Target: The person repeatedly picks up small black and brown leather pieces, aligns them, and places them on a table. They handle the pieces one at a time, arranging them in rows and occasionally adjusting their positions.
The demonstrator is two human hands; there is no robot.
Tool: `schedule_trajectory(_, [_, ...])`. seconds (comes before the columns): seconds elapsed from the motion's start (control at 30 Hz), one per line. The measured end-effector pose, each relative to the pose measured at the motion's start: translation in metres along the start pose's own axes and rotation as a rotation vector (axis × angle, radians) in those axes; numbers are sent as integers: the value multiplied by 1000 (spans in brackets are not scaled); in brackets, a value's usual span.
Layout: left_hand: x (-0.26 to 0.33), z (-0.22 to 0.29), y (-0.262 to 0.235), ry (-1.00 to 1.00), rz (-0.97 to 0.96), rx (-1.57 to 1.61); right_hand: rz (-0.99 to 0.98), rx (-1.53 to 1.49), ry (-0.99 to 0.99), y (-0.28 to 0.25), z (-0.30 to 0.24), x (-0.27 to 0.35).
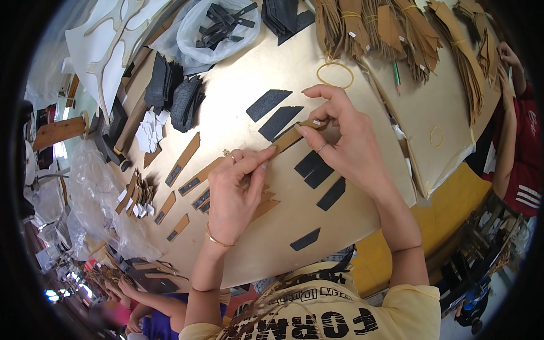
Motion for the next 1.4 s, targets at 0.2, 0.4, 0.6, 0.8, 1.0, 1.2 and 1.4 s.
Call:
schedule_trajectory(0.2, [0, -1, 0, 13, 20, -4, -4, 13, 20, 1, 0, -1])
schedule_trajectory(0.4, [0, -1, 1, -1, 18, -10, -4, 12, 11, 0, -1, 0])
schedule_trajectory(0.6, [0, 2, 1, 33, 35, -70, 28, 79, -126, -1, -10, 1])
schedule_trajectory(0.8, [3, 4, 6, 46, 7, -148, 21, 67, -116, -1, -9, 0])
schedule_trajectory(1.0, [8, 10, 5, 100, 4, -166, 16, 54, -108, -1, -10, 1])
schedule_trajectory(1.2, [14, 24, 4, 140, 12, -131, 0, 34, -7, -1, -3, 1])
schedule_trajectory(1.4, [11, 10, 7, 13, 1, -123, 44, 135, -172, -1, -12, 3])
Point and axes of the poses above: each hand's wrist, its own x-axis away from the middle knuckle, its own y-axis out of the palm, z = x × y, the point moved 8 cm from there along -x, towards the middle knuckle, and after that the axes turned 10 degrees about y, right-handed, at the moved point
